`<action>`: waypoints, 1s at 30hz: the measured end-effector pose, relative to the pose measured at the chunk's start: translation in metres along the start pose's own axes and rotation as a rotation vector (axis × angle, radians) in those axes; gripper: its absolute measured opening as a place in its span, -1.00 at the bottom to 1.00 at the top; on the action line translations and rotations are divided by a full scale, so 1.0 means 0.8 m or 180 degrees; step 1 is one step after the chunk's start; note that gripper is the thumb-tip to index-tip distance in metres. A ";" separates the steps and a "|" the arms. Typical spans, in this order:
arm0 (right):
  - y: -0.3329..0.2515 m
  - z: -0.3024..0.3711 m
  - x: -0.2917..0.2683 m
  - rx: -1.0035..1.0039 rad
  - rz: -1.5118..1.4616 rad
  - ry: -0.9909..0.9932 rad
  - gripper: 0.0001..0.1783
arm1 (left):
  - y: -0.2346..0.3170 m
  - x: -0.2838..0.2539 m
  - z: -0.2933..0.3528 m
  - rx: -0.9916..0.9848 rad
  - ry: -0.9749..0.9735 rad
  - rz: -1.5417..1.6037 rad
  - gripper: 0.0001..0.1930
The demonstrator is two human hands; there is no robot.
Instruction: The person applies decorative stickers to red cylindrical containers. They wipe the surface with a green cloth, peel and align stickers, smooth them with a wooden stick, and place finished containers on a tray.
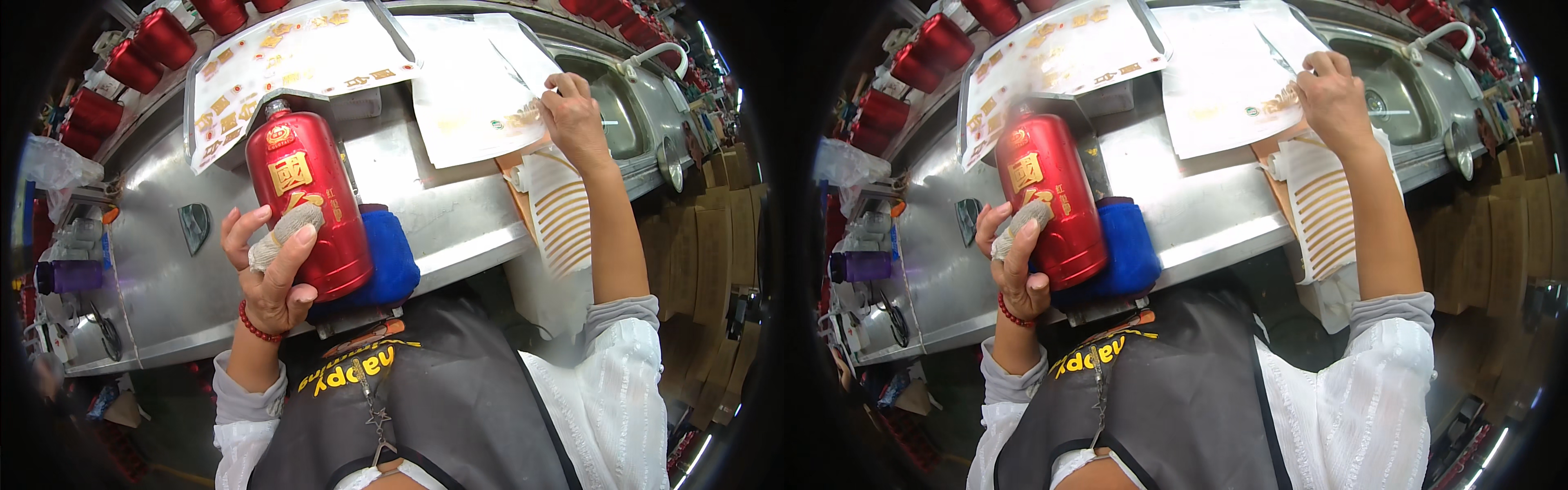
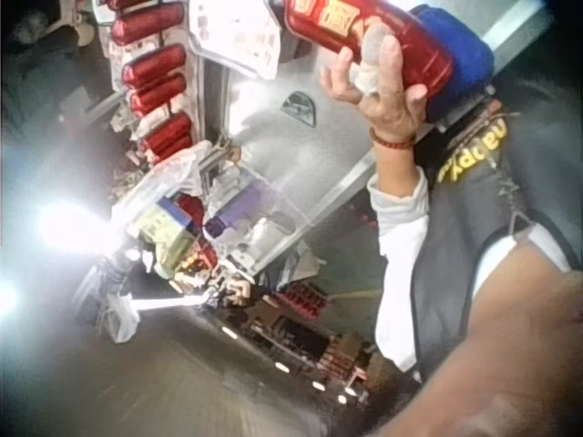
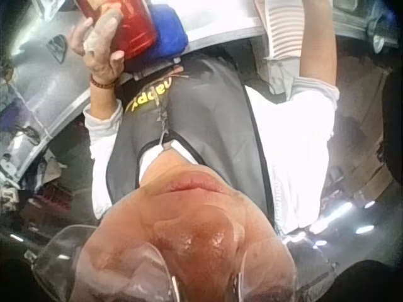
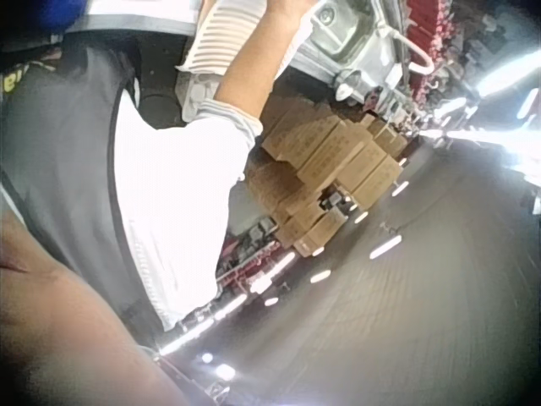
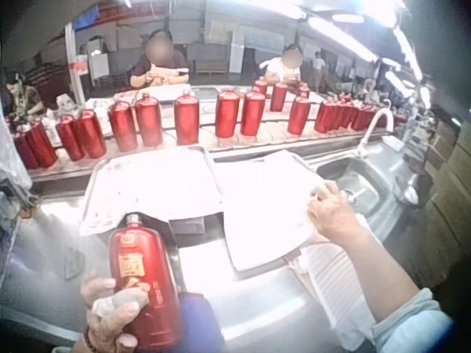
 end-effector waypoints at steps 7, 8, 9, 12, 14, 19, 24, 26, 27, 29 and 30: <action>0.097 -0.083 0.058 -0.0014 -0.1032 0.0861 -0.86 | 0.003 -0.002 0.000 0.0032 0.0020 -0.0063 -0.44; 0.117 -0.102 0.084 0.0206 -0.1171 0.0739 -0.85 | 0.003 -0.003 0.001 0.0022 0.0031 -0.0090 -0.44; 0.143 -0.116 0.117 0.0279 -0.1085 0.0641 -0.84 | 0.003 -0.002 0.001 0.0033 0.0039 -0.0078 -0.44; 0.196 -0.127 0.211 0.0482 -0.0378 0.0445 -0.82 | 0.000 0.001 0.004 0.0039 0.0018 -0.0068 -0.45; 0.202 -0.125 0.246 0.0811 -0.0138 -0.0077 -0.81 | 0.001 0.000 0.005 0.0010 0.0081 -0.0096 -0.45; 0.173 -0.140 0.205 0.0426 -0.0323 0.0383 -0.87 | 0.000 -0.002 0.005 0.0034 -0.0087 -0.0014 -0.40; 0.091 -0.135 0.080 -0.0169 -0.1103 0.0600 -0.88 | -0.018 -0.010 -0.063 0.0310 -0.0591 -0.0337 -0.37; 0.054 -0.123 0.024 -0.0175 -0.1231 0.0568 -0.87 | -0.034 -0.007 -0.085 0.0437 -0.0563 -0.0199 -0.41; 0.040 -0.115 0.003 -0.0218 -0.1257 0.0557 -0.86 | -0.043 -0.002 -0.092 0.0429 -0.0568 -0.0165 -0.43; 0.012 -0.106 -0.027 -0.0295 -0.1321 0.0527 -0.85 | -0.052 -0.002 -0.101 0.0402 -0.0593 -0.0186 -0.46; -0.004 -0.104 -0.042 -0.0280 -0.1446 0.0491 -0.85 | -0.054 -0.003 -0.103 0.0393 -0.0607 -0.0219 -0.47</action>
Point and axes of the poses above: each hand's wrist, its own z-axis away from the middle knuckle, its own x-axis out of the palm, y = z × x, the point moved 7 cm from there along -z, towards the middle knuckle, and after that the axes turned 1 degree about y, right-handed, at the moved point
